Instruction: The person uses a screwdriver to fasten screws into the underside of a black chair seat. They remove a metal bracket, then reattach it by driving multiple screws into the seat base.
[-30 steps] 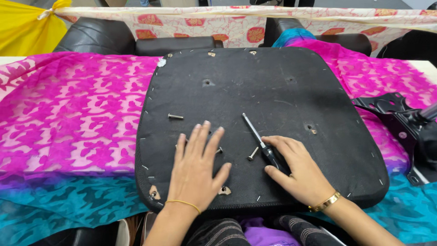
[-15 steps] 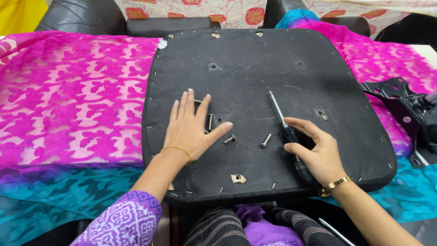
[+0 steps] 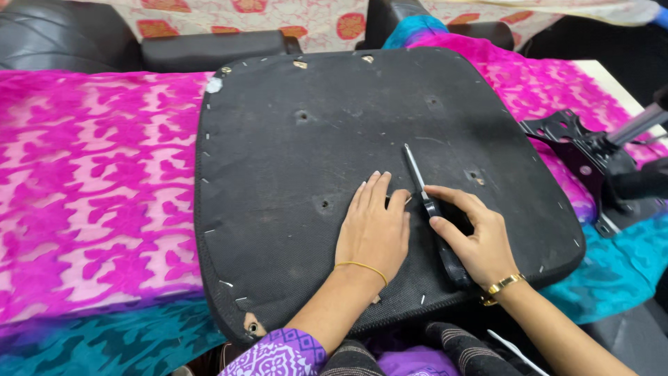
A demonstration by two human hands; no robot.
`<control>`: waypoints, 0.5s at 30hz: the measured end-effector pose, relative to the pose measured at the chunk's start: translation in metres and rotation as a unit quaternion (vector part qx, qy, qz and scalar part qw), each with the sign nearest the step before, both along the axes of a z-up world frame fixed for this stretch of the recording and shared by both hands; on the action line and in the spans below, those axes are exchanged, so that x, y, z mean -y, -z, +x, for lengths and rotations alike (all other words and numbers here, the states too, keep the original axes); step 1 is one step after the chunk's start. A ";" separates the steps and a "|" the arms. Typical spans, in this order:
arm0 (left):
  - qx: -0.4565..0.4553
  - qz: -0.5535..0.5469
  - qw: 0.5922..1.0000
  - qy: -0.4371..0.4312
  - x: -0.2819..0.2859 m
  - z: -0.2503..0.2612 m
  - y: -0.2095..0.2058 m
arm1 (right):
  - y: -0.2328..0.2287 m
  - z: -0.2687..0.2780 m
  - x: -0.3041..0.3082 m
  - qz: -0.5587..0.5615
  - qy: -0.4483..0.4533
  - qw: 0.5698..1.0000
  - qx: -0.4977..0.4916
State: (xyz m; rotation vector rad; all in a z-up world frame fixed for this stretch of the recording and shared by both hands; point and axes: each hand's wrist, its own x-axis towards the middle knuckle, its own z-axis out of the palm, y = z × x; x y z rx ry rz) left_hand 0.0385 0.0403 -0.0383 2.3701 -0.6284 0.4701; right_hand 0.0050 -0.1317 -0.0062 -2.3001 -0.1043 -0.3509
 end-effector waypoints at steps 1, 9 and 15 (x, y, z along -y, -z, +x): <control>0.003 -0.013 1.000 0.010 0.003 0.002 0.001 | 0.001 -0.001 0.001 -0.010 0.008 1.000 0.001; -0.104 -0.145 0.982 0.053 -0.007 -0.001 -0.019 | 0.000 0.001 -0.001 0.005 0.026 0.999 -0.019; -0.018 -0.144 0.989 0.004 -0.043 0.009 -0.030 | -0.001 0.001 -0.004 -0.001 0.066 0.997 -0.035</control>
